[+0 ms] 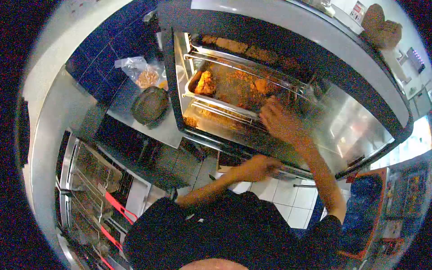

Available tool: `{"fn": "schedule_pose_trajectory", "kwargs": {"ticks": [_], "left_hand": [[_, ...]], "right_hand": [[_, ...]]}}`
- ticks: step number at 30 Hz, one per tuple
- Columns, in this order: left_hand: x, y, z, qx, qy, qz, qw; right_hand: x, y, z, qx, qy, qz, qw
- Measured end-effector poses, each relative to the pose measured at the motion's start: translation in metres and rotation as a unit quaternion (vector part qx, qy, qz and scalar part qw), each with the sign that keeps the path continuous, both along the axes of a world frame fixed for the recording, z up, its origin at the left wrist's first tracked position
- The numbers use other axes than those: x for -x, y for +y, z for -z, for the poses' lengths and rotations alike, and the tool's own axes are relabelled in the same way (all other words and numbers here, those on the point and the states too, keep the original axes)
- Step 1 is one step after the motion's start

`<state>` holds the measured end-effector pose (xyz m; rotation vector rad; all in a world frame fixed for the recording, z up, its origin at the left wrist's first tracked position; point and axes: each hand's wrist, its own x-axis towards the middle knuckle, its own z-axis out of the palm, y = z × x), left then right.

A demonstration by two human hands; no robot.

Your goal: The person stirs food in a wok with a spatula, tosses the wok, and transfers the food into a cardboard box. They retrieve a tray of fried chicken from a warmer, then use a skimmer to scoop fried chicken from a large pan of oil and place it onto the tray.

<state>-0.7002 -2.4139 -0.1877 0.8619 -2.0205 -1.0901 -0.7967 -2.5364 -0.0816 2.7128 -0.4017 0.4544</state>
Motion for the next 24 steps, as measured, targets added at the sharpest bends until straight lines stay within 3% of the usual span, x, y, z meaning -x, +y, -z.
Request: {"fn": "schedule_pose_trajectory", "kwargs": {"ticks": [1, 2, 3, 4, 6, 7, 11, 13, 16, 19, 20, 22, 24], "left_hand": [[-0.039, 0.008, -0.024, -0.05, 0.027, -0.105, 0.993], [-0.074, 0.011, -0.045, -0.099, 0.051, -0.192, 0.975], [-0.104, 0.007, -0.027, 0.02, 0.158, -0.248, 0.956], [-0.129, -0.002, -0.012, 0.057, 0.173, -0.347, 0.92], [-0.163, -0.001, -0.05, -0.038, 0.245, -0.476, 0.844], [-0.173, -0.009, -0.064, -0.083, 0.31, -0.517, 0.793], [-0.21, -0.034, -0.064, -0.138, 0.289, -0.494, 0.808], [-0.217, -0.048, -0.059, -0.129, 0.258, -0.509, 0.811], [-0.204, -0.058, -0.059, -0.138, 0.287, -0.492, 0.81], [-0.177, -0.052, -0.073, -0.132, 0.334, -0.471, 0.806], [-0.176, -0.051, -0.068, -0.102, 0.326, -0.487, 0.804], [-0.17, -0.038, -0.066, -0.049, 0.304, -0.519, 0.797], [-0.152, -0.014, -0.073, -0.047, 0.323, -0.533, 0.78]], "right_hand": [[0.007, -0.007, 0.0, 0.076, 0.044, 0.024, 0.996], [0.011, -0.007, 0.002, 0.077, 0.045, 0.034, 0.995], [0.019, -0.001, 0.004, 0.057, 0.03, 0.077, 0.995], [0.024, 0.004, 0.006, 0.036, 0.012, 0.121, 0.992], [0.032, 0.008, -0.001, -0.012, -0.035, 0.192, 0.981], [0.034, 0.011, -0.007, -0.052, -0.083, 0.249, 0.963], [0.03, 0.041, -0.02, -0.167, -0.189, 0.267, 0.93], [0.03, 0.061, 0.004, -0.31, -0.375, 0.29, 0.824], [0.004, 0.078, 0.057, -0.612, -0.431, 0.253, 0.613], [-0.037, 0.083, 0.054, -0.726, -0.493, 0.148, 0.456], [-0.046, 0.078, 0.05, -0.725, -0.496, 0.148, 0.454], [-0.059, 0.071, 0.042, -0.704, -0.583, 0.113, 0.389], [-0.069, 0.075, 0.042, -0.684, -0.599, 0.106, 0.402]]}}
